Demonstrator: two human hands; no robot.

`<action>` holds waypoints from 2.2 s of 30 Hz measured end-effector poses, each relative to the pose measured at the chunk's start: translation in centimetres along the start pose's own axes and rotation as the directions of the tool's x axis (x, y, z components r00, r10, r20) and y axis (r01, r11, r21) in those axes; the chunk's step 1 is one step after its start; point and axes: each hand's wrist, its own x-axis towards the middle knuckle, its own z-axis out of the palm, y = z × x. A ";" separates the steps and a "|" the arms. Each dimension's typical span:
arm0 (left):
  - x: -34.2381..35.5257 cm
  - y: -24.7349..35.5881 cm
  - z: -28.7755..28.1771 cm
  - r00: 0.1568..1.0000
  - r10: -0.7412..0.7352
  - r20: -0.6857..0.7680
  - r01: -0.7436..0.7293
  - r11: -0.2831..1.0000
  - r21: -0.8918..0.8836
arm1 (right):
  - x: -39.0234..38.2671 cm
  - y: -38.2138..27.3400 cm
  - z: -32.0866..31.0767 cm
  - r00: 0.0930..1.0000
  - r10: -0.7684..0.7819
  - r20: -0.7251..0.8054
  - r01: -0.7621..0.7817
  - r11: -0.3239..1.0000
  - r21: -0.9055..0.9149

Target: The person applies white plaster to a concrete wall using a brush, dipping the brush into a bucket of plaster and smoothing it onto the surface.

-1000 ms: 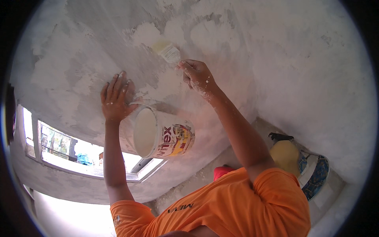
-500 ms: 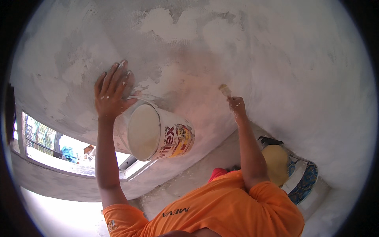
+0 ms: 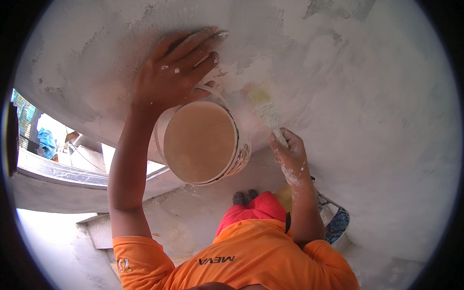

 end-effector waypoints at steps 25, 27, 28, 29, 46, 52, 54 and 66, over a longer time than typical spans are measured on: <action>0.9 0.1 -1.5 0.999 0.030 0.026 -0.028 0.998 -0.056 | -2.9 0.3 8.0 0.969 -0.235 -0.072 0.243 0.961 0.135; 0.7 -0.1 -0.6 0.991 0.083 0.101 -0.082 0.997 -0.007 | -2.8 0.8 7.0 0.967 -0.219 -0.134 0.237 0.961 0.140; 0.4 0.1 -0.5 0.997 0.037 0.072 -0.035 0.999 -0.019 | -2.6 0.8 6.5 0.964 -0.242 -0.110 0.255 0.959 0.127; 0.2 0.3 -0.6 0.999 -0.008 0.041 0.009 0.999 -0.034 | -2.4 0.7 5.7 0.960 -0.266 -0.089 0.275 0.955 0.114; -5.9 13.9 1.1 0.827 -0.411 0.384 0.557 0.507 -0.657 | -6.1 6.8 -5.8 0.969 -0.233 -0.080 0.242 0.962 0.129; -11.1 24.4 9.1 0.646 -0.328 0.689 0.650 -0.237 -0.722 | -9.1 10.9 -10.7 0.998 -0.068 -0.002 0.068 0.993 0.092; -11.5 26.8 10.7 0.515 -0.081 0.854 0.684 -0.561 -0.466 | -9.8 11.2 -11.7 0.999 -0.046 -0.018 0.047 0.994 0.096; -17.1 29.1 13.6 0.548 -0.034 0.835 0.826 -0.136 -0.548 | -8.9 6.1 -15.0 0.997 0.058 0.050 -0.035 0.926 -0.376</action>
